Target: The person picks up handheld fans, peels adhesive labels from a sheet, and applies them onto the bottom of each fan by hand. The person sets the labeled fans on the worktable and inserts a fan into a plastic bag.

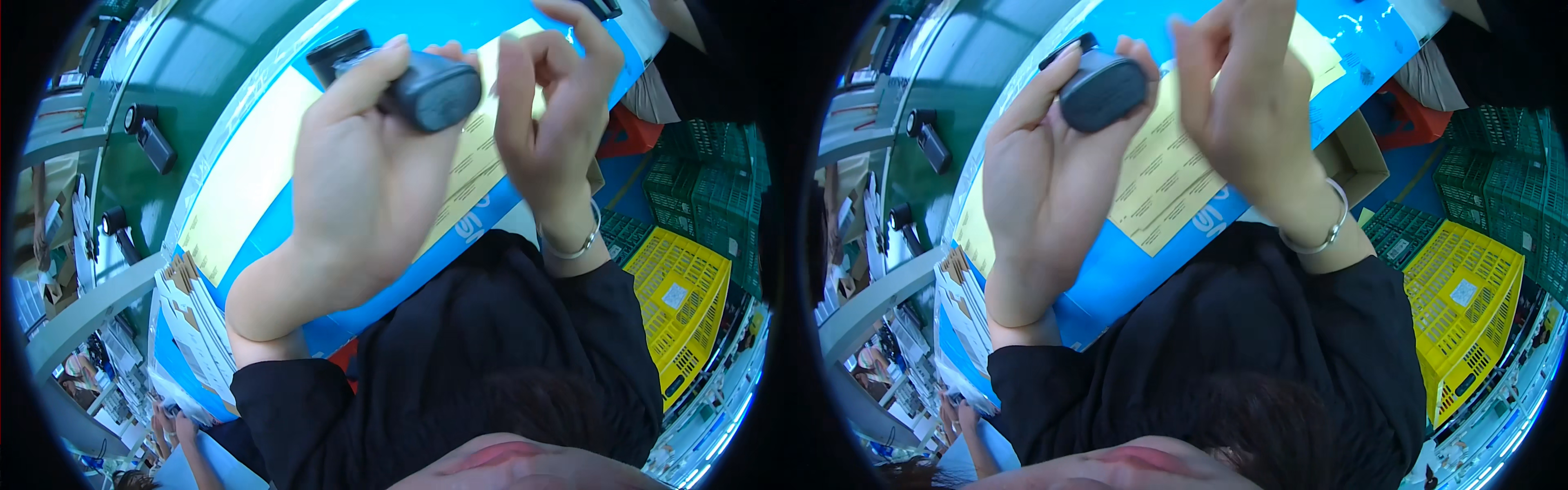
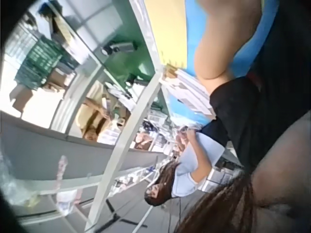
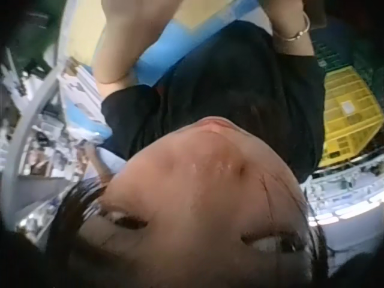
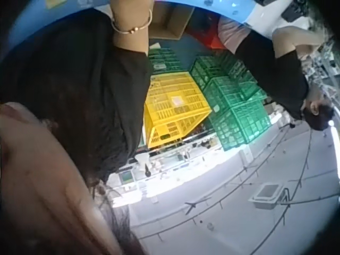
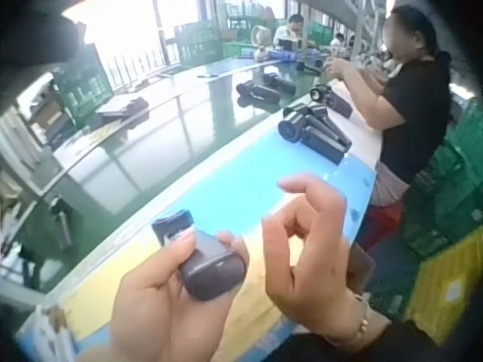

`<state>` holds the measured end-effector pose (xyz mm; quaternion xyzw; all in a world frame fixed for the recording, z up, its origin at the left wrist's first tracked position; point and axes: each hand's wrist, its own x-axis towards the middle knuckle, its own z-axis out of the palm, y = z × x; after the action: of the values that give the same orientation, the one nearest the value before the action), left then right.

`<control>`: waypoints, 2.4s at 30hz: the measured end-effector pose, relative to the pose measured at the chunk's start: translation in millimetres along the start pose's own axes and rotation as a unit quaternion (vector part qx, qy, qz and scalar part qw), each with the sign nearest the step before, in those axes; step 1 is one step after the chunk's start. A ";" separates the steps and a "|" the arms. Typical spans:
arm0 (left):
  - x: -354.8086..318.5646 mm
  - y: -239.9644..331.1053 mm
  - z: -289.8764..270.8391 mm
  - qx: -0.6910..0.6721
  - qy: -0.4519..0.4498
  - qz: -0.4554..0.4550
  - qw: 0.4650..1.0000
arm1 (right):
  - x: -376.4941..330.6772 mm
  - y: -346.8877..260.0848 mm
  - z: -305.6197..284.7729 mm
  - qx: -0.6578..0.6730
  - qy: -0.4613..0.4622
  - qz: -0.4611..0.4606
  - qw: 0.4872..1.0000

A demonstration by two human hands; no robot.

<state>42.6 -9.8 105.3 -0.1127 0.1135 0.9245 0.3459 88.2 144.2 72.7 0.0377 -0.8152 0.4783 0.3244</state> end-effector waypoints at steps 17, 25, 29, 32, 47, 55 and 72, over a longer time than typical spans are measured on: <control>158.3 212.8 -105.3 0.822 0.386 0.345 0.238 | 66.8 128.3 -96.6 -0.495 0.127 -0.087 0.855; 85.0 27.3 -34.3 0.377 -0.092 -0.087 0.918 | 36.7 50.9 -3.1 -0.306 0.068 -0.323 0.893; 81.0 8.7 -42.7 0.173 -0.154 -0.137 0.963 | 20.5 56.1 -4.5 -0.262 0.060 -0.383 0.884; 80.9 5.0 -62.2 0.204 -0.107 -0.092 0.969 | -3.9 42.7 -20.9 -0.047 0.028 -0.127 0.990; 85.2 -20.5 -82.5 0.314 -0.046 0.056 0.947 | -44.6 47.7 -3.4 -0.239 -0.124 0.021 0.963; 91.3 -16.0 -86.8 0.302 -0.063 0.058 0.949 | -46.4 48.9 3.2 -0.218 -0.119 0.004 0.969; 88.1 -16.4 -90.5 0.264 -0.086 0.045 0.960 | -46.7 34.9 7.6 -0.289 -0.119 -0.009 0.950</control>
<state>0.4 30.3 -7.9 0.0681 0.3284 0.8824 0.3301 108.2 145.3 17.4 0.0067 -0.9509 0.2111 0.2264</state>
